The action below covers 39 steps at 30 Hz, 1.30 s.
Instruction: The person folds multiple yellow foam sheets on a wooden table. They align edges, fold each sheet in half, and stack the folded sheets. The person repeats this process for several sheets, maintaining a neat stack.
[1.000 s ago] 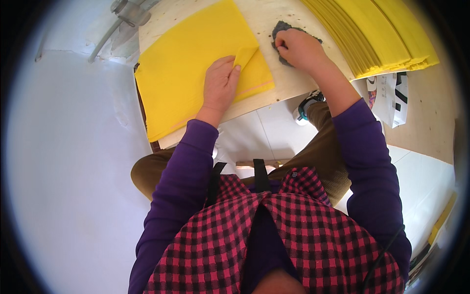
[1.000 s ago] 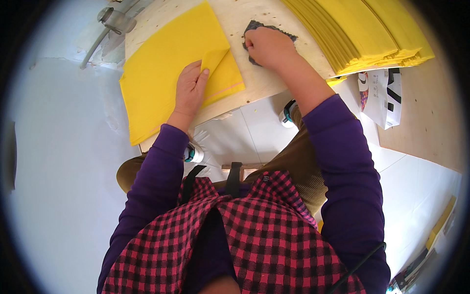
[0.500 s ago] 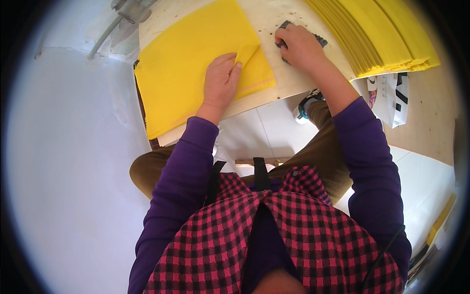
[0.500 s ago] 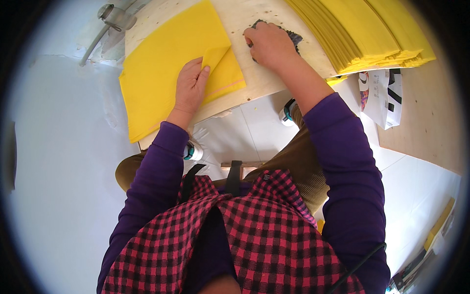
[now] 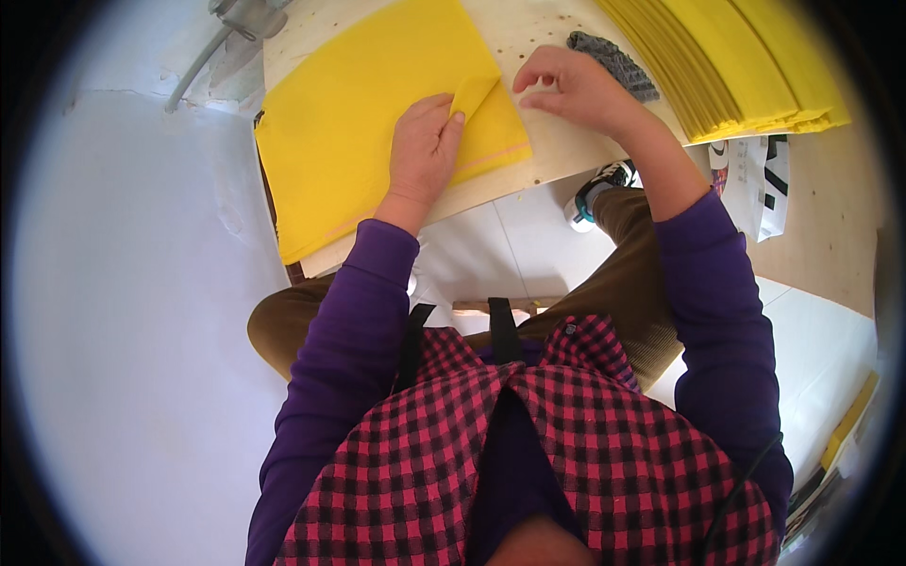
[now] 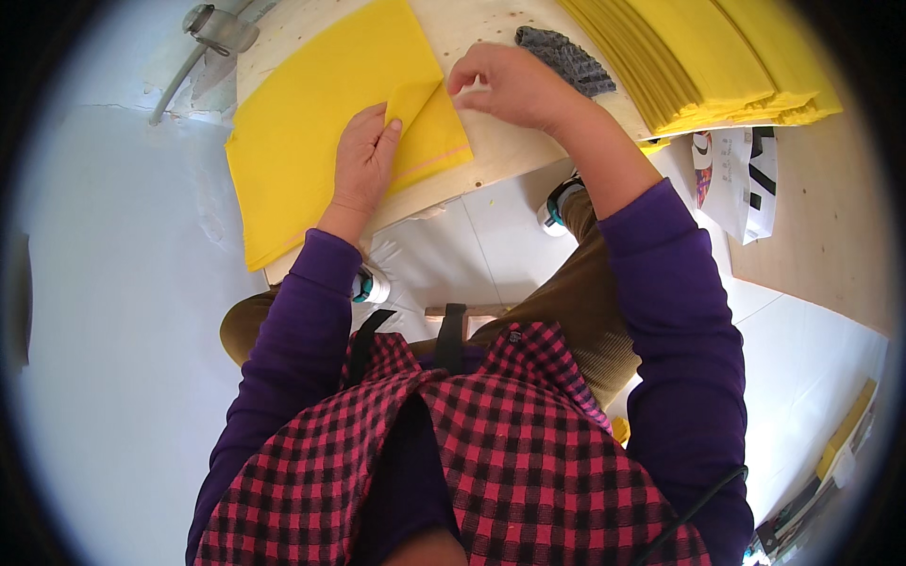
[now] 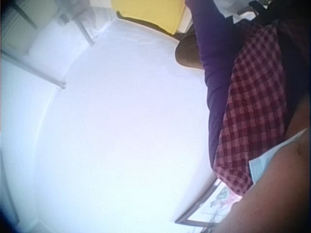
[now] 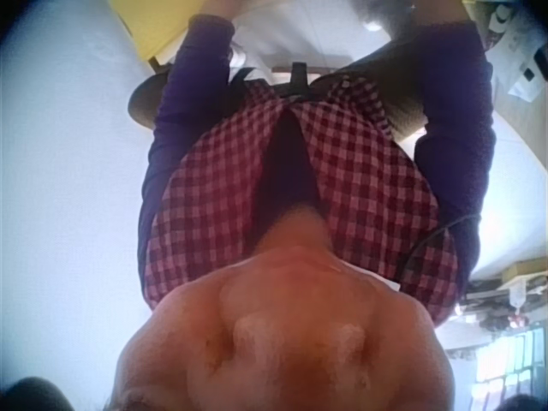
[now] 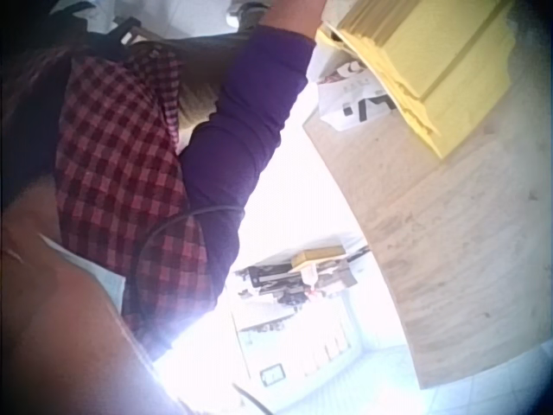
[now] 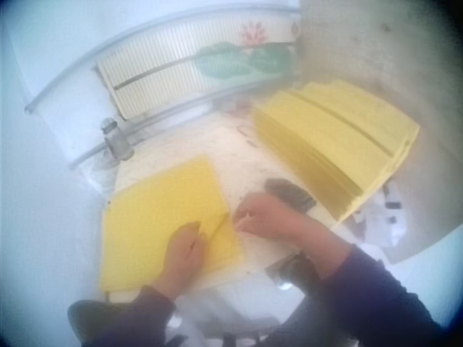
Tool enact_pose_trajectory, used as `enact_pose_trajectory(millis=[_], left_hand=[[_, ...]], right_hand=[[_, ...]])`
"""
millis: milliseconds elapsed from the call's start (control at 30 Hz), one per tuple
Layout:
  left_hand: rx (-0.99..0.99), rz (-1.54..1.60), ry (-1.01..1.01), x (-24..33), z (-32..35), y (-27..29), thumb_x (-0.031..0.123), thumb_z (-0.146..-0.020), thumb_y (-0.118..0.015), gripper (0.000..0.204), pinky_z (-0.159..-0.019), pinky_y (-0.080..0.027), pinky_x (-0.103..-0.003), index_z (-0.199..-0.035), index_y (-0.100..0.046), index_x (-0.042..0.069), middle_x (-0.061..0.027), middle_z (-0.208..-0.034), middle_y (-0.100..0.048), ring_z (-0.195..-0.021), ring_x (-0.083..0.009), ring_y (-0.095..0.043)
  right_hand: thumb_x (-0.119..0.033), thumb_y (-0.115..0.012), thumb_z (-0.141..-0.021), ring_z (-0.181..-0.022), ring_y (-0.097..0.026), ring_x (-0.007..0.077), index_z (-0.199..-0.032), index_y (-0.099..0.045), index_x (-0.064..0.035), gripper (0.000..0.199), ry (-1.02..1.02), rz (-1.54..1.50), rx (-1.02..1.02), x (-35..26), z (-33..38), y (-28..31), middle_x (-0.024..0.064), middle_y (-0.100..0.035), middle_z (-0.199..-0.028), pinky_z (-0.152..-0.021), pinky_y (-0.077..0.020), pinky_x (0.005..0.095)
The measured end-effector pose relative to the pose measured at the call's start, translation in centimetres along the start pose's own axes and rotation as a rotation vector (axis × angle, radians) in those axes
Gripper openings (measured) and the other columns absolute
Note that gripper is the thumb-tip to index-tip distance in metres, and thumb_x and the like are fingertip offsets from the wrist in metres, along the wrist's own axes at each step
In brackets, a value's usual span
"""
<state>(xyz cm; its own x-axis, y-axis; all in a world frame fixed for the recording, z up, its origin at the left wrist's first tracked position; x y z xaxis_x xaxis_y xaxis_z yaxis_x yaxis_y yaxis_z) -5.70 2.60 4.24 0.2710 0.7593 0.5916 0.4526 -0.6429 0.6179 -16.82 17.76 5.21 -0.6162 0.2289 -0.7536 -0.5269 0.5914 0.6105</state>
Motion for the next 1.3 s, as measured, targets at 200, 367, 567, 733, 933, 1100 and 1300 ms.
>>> enact_pose_trajectory(millis=[200,367,567,733,933,1100,1300], left_hand=[[-0.019,0.019,0.018,-0.3,-0.1,-0.2,0.014,-0.086,-0.06,0.02,-0.085,-0.047,-0.041,-0.079,-0.061,-0.005,-0.0222,-0.104,-0.064,-0.096,-0.0383,-0.059],[-0.018,0.014,0.007,-0.3,0.0,-0.2,0.014,-0.086,-0.06,0.02,-0.085,-0.047,-0.041,-0.079,-0.061,-0.005,-0.0225,-0.104,-0.064,-0.096,-0.0382,-0.059],[-0.024,0.022,0.007,-0.5,-0.1,-0.2,0.014,-0.085,-0.061,0.02,-0.085,-0.047,-0.041,-0.079,-0.061,-0.004,-0.0226,-0.104,-0.064,-0.096,-0.0382,-0.059],[-0.02,0.015,-0.003,-0.4,0.0,-0.1,0.015,-0.084,-0.062,0.019,-0.086,-0.047,-0.041,-0.082,-0.062,-0.004,-0.0222,-0.104,-0.065,-0.096,-0.038,-0.059],[-0.023,0.024,0.006,-0.4,-0.1,-0.1,0.015,-0.084,-0.063,0.019,-0.086,-0.046,-0.04,-0.085,-0.064,-0.005,-0.0218,-0.105,-0.065,-0.097,-0.0376,-0.059],[-0.027,0.024,0.016,-0.2,-0.1,0.0,0.015,-0.084,-0.062,0.019,-0.086,-0.047,-0.04,-0.086,-0.065,-0.004,-0.0214,-0.105,-0.065,-0.097,-0.0372,-0.059],[-0.042,0.036,0.019,-0.1,-0.2,0.0,0.014,-0.083,-0.062,0.02,-0.086,-0.047,-0.039,-0.092,-0.067,-0.003,-0.0198,-0.105,-0.065,-0.098,-0.0357,-0.06]], right_hand=[[-0.007,-0.073,-0.072,-0.081,-0.054,0.0174,-0.09,-0.063,-0.0054,0.021,-0.12,0.034,-0.253,0.9,-0.1,-4.0,0.0028,-0.058,-0.088,-0.073,-0.044,0.029],[-0.008,-0.072,-0.074,-0.075,-0.055,0.0167,-0.087,-0.063,-0.0052,0.015,-0.179,0.002,-0.248,1.3,-0.2,-4.0,0.0034,-0.059,-0.082,-0.069,-0.0449,0.0296],[-0.008,-0.069,-0.077,-0.071,-0.055,0.0154,-0.085,-0.063,-0.0047,0.011,-0.18,0.009,-0.224,1.1,-0.3,-4.0,0.0032,-0.06,-0.078,-0.066,-0.0453,0.0295],[-0.006,-0.068,-0.077,-0.07,-0.054,0.0146,-0.084,-0.062,-0.0038,0.009,-0.177,-0.014,-0.202,1.0,-0.4,-3.9,0.0031,-0.059,-0.076,-0.064,-0.045,0.0286],[-0.011,-0.068,-0.078,-0.067,-0.056,0.0157,-0.082,-0.064,-0.0053,0.008,-0.125,-0.102,-0.153,0.8,-0.7,-3.8,0.0044,-0.062,-0.071,-0.064,-0.0463,0.0301],[-0.011,-0.067,-0.08,-0.066,-0.052,0.0121,-0.083,-0.063,-0.0051,0.008,-0.161,-0.169,-0.152,1.2,-0.8,-4.0,0.0018,-0.059,-0.069,-0.062,-0.0446,0.0285],[-0.012,-0.068,-0.081,-0.066,-0.052,0.0119,-0.085,-0.064,-0.0045,0.01,-0.183,-0.225,-0.142,1.2,-0.9,-4.1,0.0018,-0.061,-0.071,-0.063,-0.0449,0.0282]])
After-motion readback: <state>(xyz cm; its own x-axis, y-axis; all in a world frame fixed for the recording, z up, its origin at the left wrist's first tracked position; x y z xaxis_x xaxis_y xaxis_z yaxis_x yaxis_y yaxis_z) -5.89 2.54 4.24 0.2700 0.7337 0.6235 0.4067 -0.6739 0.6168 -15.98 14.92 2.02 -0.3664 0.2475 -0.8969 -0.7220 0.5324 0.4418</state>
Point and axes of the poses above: each hand's wrist, its own z-axis away from the middle knuckle, its own y-axis out of the back of the hand, x = y × z, the point moved 8 cm from there along -z, towards the middle knuckle
